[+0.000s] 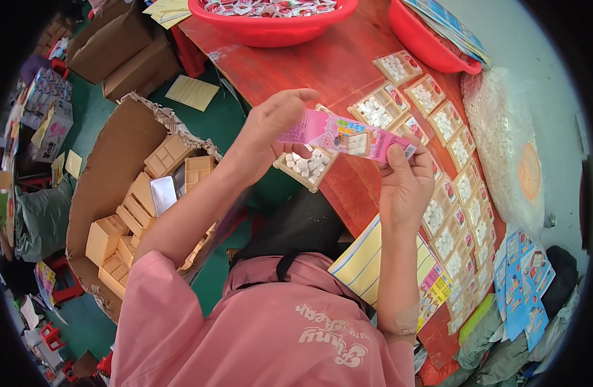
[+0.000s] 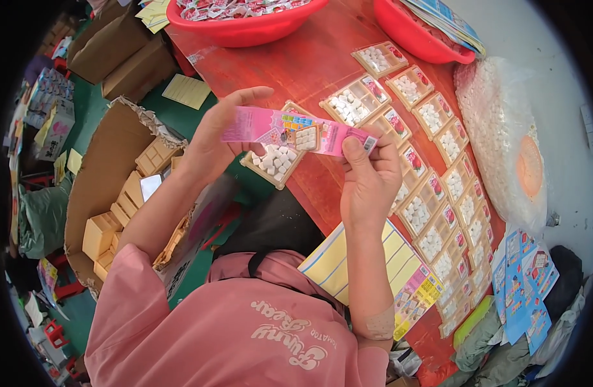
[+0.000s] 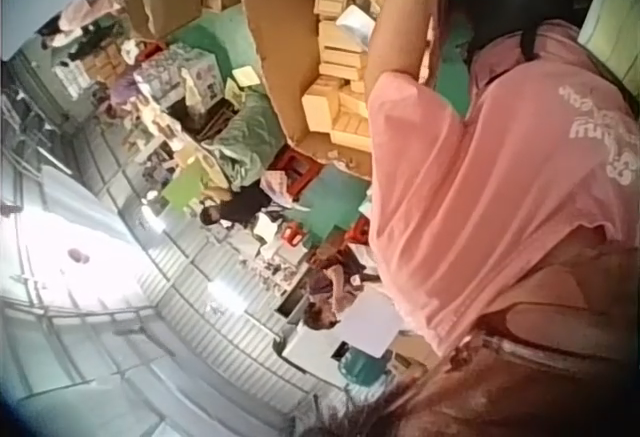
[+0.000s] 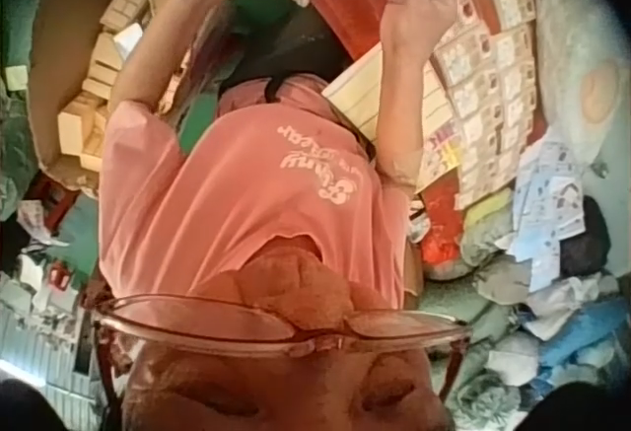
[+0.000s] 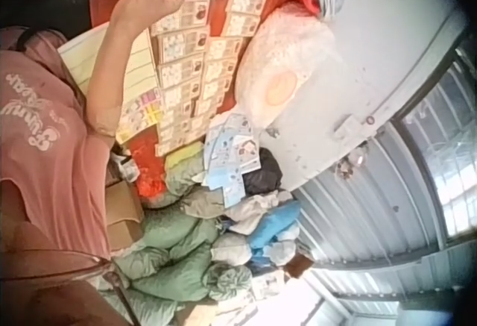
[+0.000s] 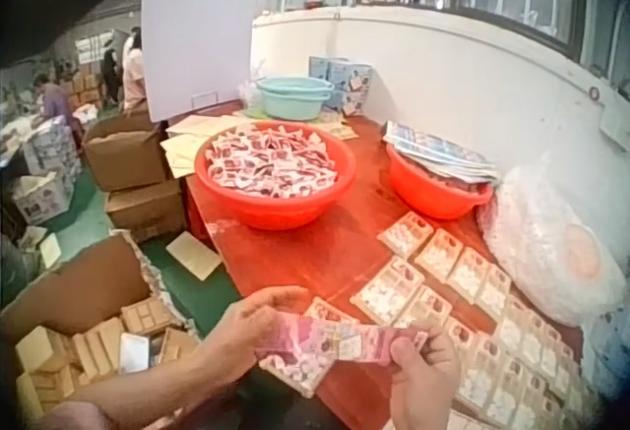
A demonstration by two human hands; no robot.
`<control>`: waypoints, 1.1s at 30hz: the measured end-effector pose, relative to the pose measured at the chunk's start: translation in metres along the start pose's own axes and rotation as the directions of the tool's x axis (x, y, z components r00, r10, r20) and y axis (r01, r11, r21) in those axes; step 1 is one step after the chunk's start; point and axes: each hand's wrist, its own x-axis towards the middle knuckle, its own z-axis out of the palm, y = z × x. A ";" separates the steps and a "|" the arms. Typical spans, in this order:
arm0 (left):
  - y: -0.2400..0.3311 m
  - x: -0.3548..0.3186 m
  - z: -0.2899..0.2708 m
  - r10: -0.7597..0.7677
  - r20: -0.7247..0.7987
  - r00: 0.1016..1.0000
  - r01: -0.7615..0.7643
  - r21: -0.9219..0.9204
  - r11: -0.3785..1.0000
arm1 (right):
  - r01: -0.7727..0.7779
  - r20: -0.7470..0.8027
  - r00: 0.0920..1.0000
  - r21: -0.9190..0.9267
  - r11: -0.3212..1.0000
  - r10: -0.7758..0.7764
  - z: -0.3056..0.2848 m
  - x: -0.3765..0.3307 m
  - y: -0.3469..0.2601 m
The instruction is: The recorder packages small white items into plastic sleeves and applies colorful adhesive labels to them.
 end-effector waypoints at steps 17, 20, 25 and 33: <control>-0.011 0.049 -0.041 -0.158 -0.071 0.985 0.167 0.630 0.758 | -0.308 -0.184 0.950 -0.425 0.851 0.252 -0.011 0.004 0.031; -0.009 0.052 -0.038 -0.156 -0.054 0.986 0.151 0.673 0.724 | -0.312 -0.190 0.949 -0.484 0.818 0.250 -0.009 0.005 0.029; -0.006 0.054 -0.034 -0.143 -0.049 0.988 0.127 0.779 0.614 | -0.268 -0.172 0.963 -0.535 0.801 0.207 -0.011 0.008 0.029; -0.004 0.052 -0.032 -0.143 -0.042 0.989 0.116 0.821 0.559 | -0.268 -0.173 0.963 -0.608 0.747 0.206 -0.013 0.009 0.031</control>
